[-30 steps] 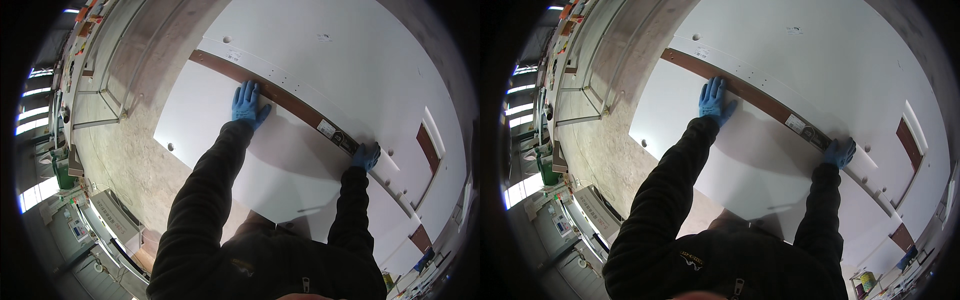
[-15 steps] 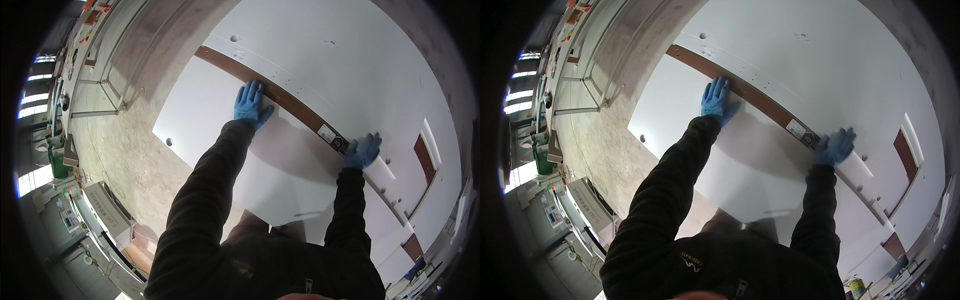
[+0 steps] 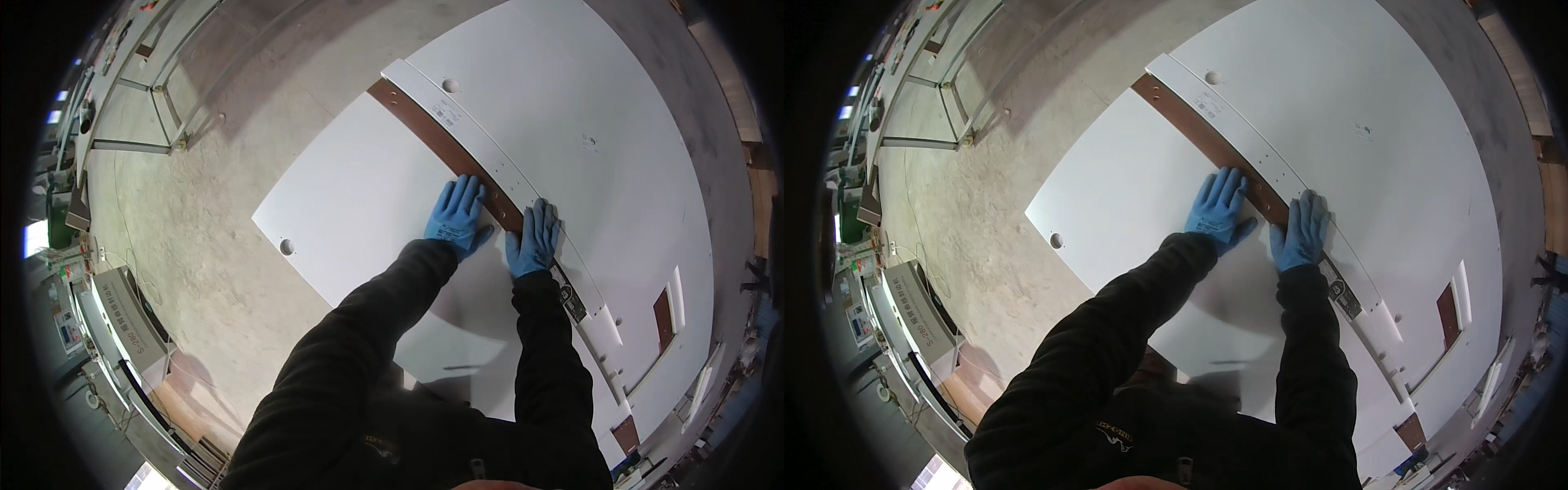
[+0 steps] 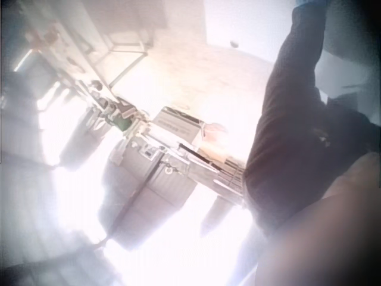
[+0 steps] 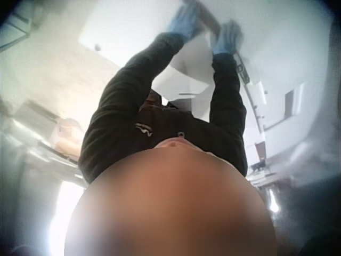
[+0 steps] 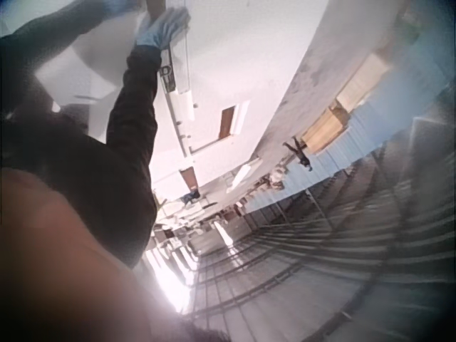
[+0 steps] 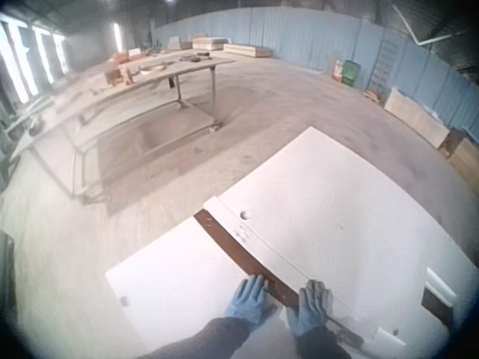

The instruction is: The person assembles flat-pack furniture by picking up white and brown panels, wiping a brown panel with a cloth, and placing it on a white panel. They then pick up a long white strip and align it with the brown panel on the white panel, adjusting the position of the pieces.

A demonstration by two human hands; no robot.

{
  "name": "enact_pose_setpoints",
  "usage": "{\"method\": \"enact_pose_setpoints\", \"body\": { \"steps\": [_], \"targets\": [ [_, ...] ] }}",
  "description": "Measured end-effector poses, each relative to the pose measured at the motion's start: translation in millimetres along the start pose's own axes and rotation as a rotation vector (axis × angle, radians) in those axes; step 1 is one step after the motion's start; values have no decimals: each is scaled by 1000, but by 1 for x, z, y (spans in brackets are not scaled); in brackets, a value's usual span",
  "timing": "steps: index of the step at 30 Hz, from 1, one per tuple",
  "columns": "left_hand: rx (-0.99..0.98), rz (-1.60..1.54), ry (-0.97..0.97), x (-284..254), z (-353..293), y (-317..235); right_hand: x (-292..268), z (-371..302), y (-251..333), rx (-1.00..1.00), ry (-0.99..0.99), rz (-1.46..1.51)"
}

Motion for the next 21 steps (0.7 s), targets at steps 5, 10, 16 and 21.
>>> {"method": "enact_pose_setpoints", "body": {
  "steps": [5,10,16,21],
  "targets": [
    [-11,-27,4,-4,2,9,-3,5,5,-65,-59,16],
    [-19,-58,-6,-3,1,13,-3,4,8,-79,-110,29],
    [-24,-37,0,0,1,13,-4,3,7,-62,-116,22],
    [-18,-33,-7,-3,2,12,-5,3,5,-37,-132,44]
  ]
}}
Point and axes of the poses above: each hand's wrist, its own z-axis towards the middle knuckle, its own x-axis out of the palm, y = z × x, the point moved 6 cm from there along z, towards the middle knuckle, and after that the axes turned 3 degrees about z, right-handed, at the moved point
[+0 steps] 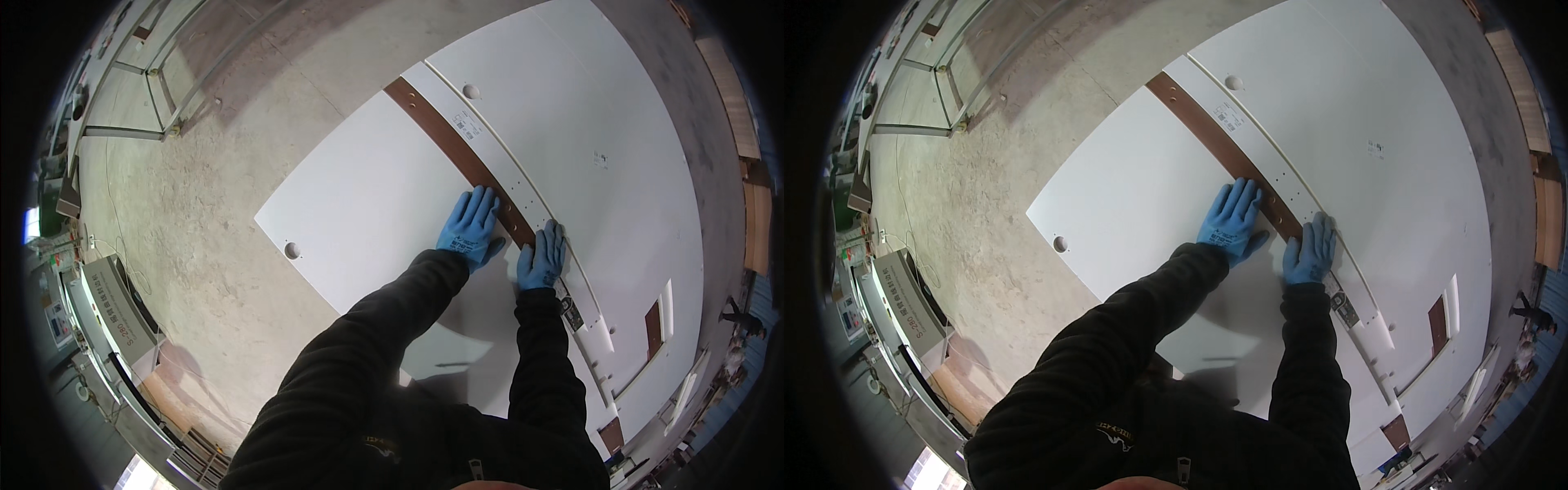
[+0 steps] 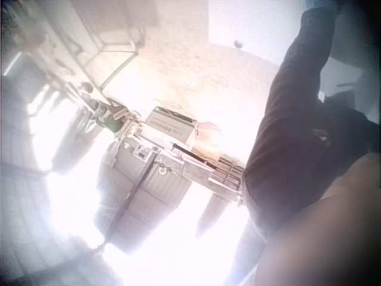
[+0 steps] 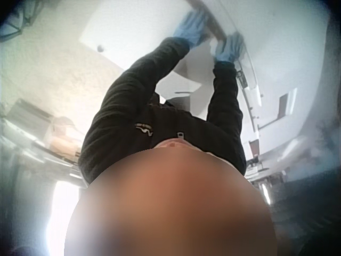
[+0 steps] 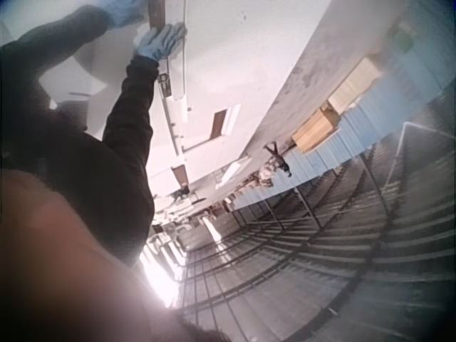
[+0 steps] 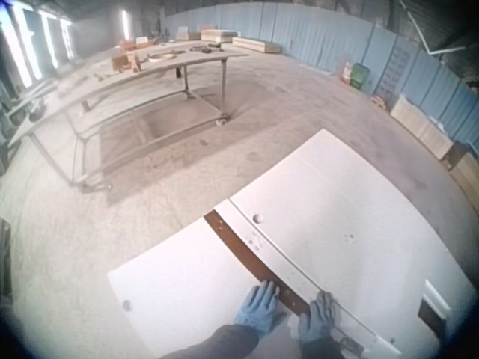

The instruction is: The person assembles flat-pack furniture by picking up white and brown panels, wiping a brown panel with a cloth, and placing it on a white panel. They then pick up a long white strip and align it with the brown panel on the white panel, adjusting the position of the pieces.

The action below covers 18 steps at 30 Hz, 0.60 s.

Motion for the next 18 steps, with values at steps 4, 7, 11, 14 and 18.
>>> {"method": "enact_pose_setpoints", "body": {
  "steps": [4,7,11,14,18],
  "targets": [
    [-5,-8,-3,0,1,1,0,-1,-1,27,0,-1],
    [-1,4,10,0,1,1,-1,-1,-1,16,-16,14],
    [1,-3,8,-1,1,0,-1,-1,-2,9,-16,5],
    [3,-7,6,-1,1,-1,-1,-2,-2,14,-10,-6],
    [2,-7,10,0,1,-1,-1,-2,-3,26,7,-15]
  ]
}}
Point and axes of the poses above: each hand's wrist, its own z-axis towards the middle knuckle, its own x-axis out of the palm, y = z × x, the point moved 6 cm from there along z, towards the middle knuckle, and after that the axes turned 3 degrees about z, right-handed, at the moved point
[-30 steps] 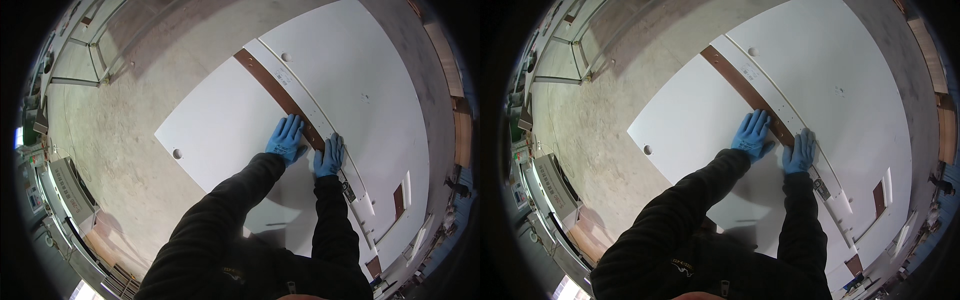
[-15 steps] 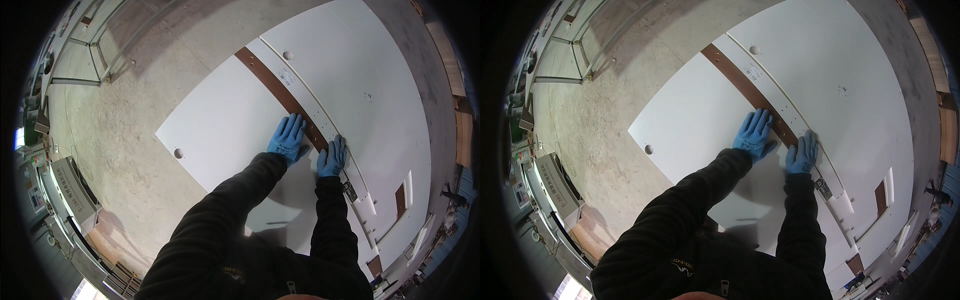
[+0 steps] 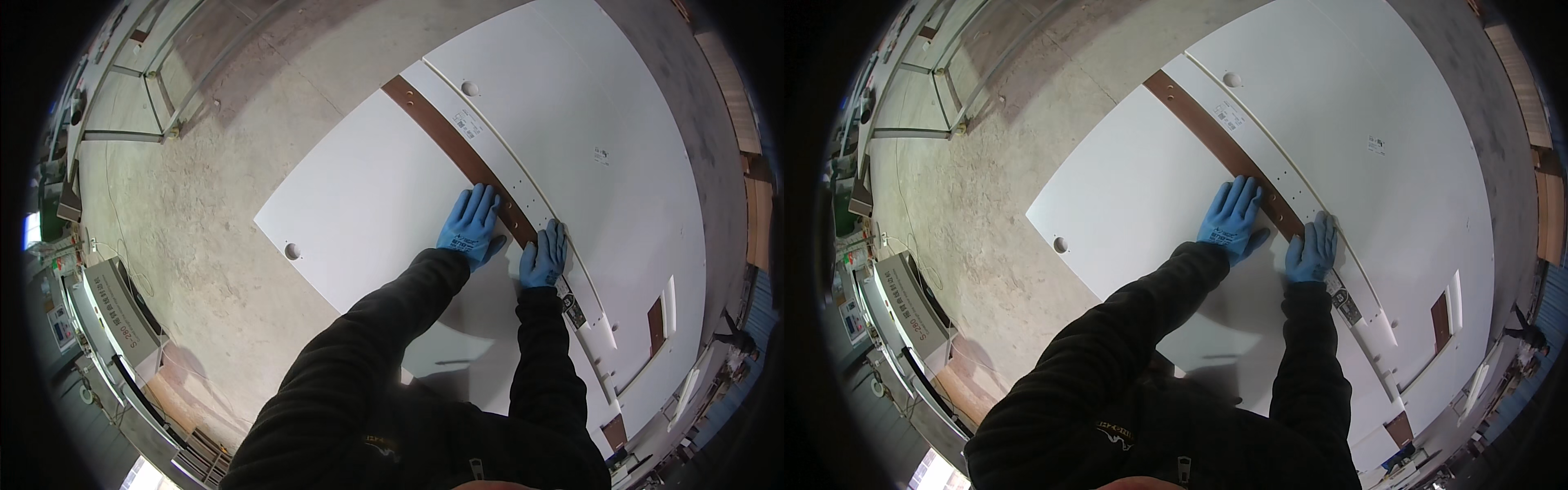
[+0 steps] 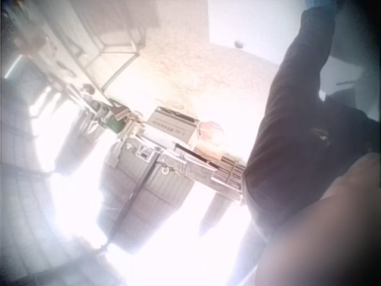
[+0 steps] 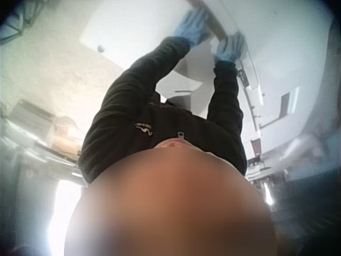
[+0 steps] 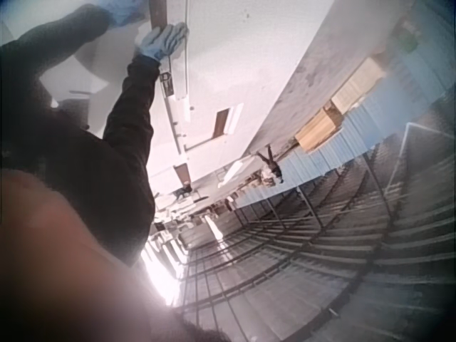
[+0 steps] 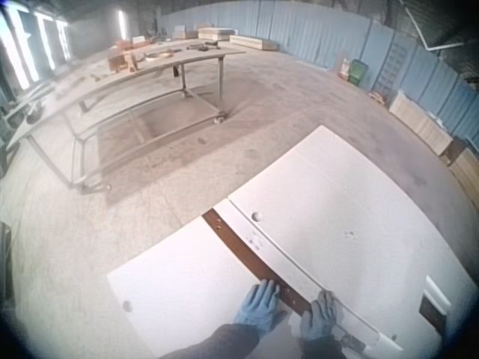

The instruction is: The person assembles flat-pack furniture by picking up white and brown panels, wiping a brown panel with a cloth, and placing it on a white panel. They then pick up a long white strip and align it with the brown panel on the white panel, adjusting the position of the pieces.

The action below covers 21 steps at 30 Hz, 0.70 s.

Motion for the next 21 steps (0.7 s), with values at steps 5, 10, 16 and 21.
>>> {"method": "enact_pose_setpoints", "body": {
  "steps": [5,10,16,21],
  "targets": [
    [-8,4,33,2,-1,0,-1,0,0,-8,-25,4],
    [-57,-39,100,14,-1,3,1,-2,-4,7,-56,23],
    [-19,25,94,32,-4,-5,-4,-10,-13,79,-95,28],
    [50,140,72,36,-6,-14,-12,-14,-16,118,-92,17]
  ]
}}
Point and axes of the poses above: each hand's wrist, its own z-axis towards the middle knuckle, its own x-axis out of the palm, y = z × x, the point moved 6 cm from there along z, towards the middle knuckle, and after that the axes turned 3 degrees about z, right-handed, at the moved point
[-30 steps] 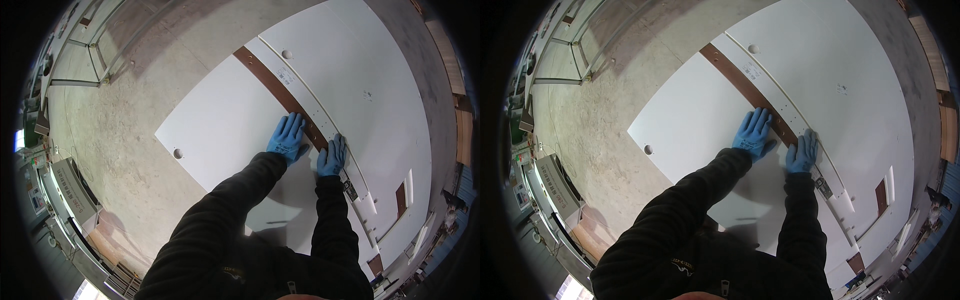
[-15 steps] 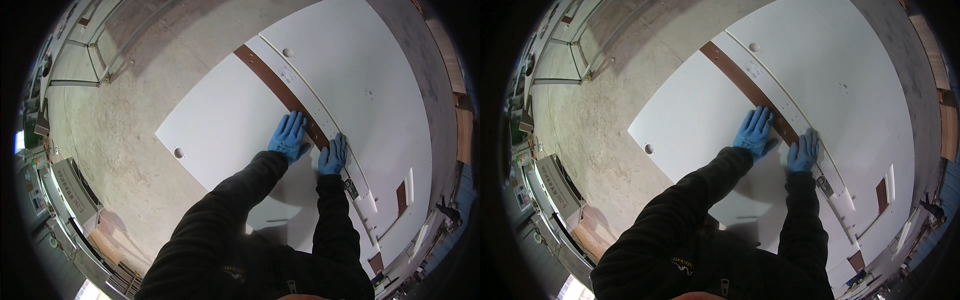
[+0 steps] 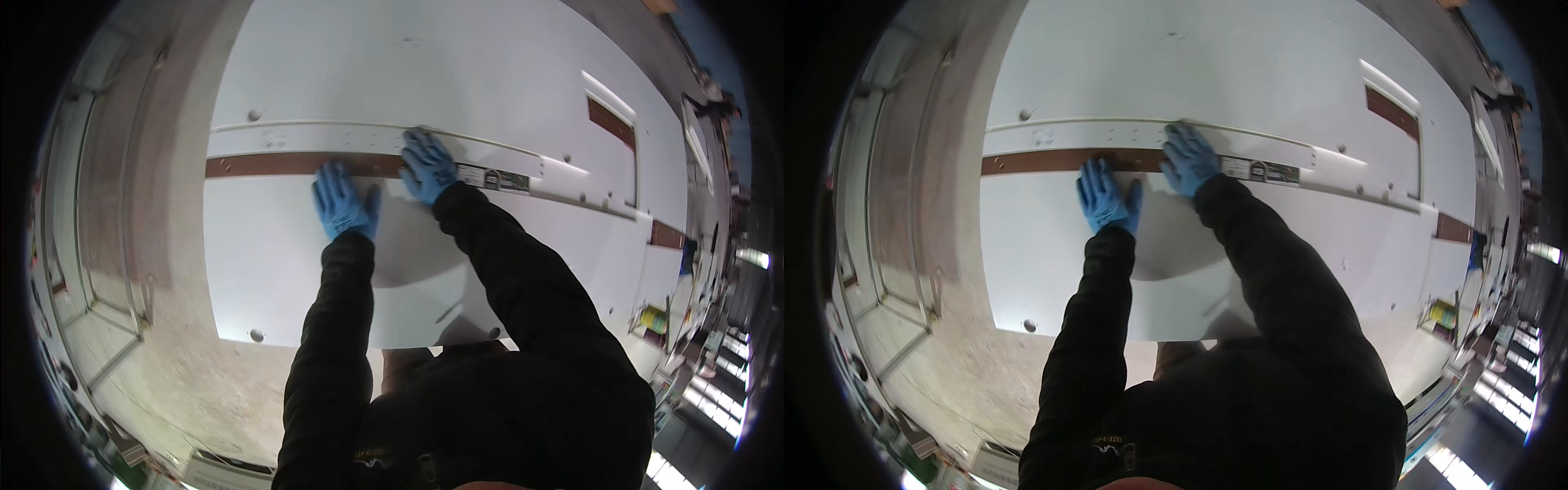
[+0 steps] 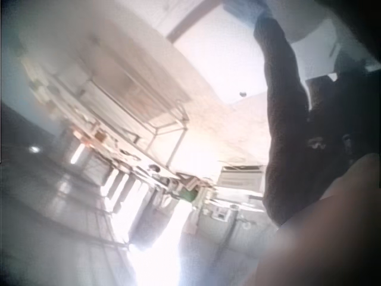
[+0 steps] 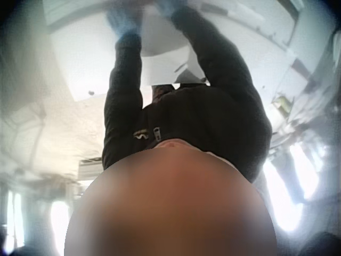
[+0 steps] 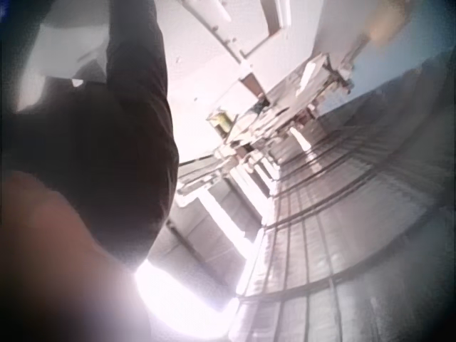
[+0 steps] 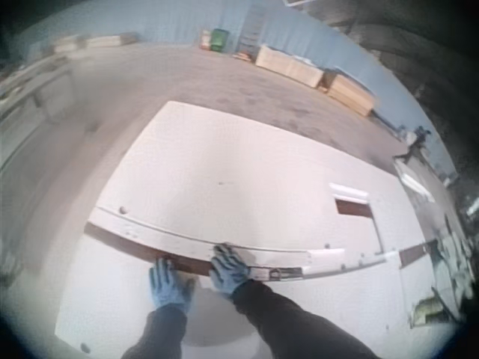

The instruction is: The person assembles flat-pack furniture by picking up white and brown panels, wiping a brown panel with a cloth, and placing it on a white panel. They then pick up a long white strip and align it with the brown panel on the white panel, adjusting the position of the pieces.

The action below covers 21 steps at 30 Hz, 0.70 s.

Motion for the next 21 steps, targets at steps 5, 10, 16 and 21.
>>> {"method": "enact_pose_setpoints", "body": {
  "steps": [5,10,16,21],
  "targets": [
    [47,66,-36,3,-2,-5,2,-4,-2,71,95,-83],
    [52,99,-47,10,-2,-5,-23,-34,8,77,0,-28],
    [220,190,-176,-3,2,-53,-94,-130,18,142,7,126],
    [422,111,18,17,19,-152,-167,-232,15,210,37,222]
  ]
}}
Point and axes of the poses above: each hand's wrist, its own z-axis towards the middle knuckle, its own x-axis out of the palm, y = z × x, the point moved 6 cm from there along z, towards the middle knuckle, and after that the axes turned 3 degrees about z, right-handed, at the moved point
